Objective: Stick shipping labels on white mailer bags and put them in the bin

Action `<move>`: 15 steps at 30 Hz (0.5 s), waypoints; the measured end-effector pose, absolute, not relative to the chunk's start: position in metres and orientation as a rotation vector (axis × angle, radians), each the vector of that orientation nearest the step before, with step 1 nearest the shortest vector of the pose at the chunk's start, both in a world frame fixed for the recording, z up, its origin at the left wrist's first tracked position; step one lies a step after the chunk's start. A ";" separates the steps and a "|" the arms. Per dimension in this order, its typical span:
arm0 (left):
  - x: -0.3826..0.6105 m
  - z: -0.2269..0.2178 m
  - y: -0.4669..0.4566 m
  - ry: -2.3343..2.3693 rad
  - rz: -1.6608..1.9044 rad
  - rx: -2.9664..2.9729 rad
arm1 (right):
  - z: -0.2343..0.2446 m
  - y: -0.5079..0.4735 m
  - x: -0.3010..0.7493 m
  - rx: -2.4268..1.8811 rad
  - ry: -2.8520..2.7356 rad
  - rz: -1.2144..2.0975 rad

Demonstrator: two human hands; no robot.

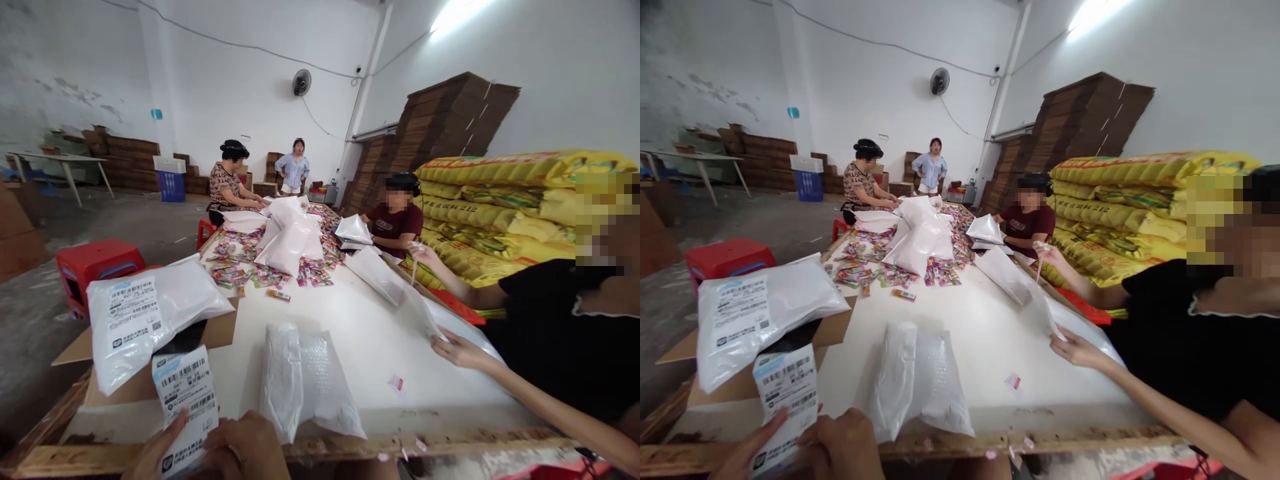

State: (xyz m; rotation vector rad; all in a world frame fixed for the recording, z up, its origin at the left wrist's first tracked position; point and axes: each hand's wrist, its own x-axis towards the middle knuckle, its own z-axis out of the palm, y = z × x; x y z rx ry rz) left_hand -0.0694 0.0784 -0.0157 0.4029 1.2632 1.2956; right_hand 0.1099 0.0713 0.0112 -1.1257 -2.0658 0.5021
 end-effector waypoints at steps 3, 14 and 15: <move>-0.074 -0.021 0.085 1.326 1.234 0.350 | 0.023 0.070 0.114 -0.958 -2.032 0.414; -0.065 -0.029 0.087 1.375 1.266 0.237 | 0.152 0.098 0.250 -1.118 -1.235 0.495; -0.067 -0.032 0.087 1.373 1.248 0.248 | 0.144 0.113 0.258 -1.218 -1.301 0.480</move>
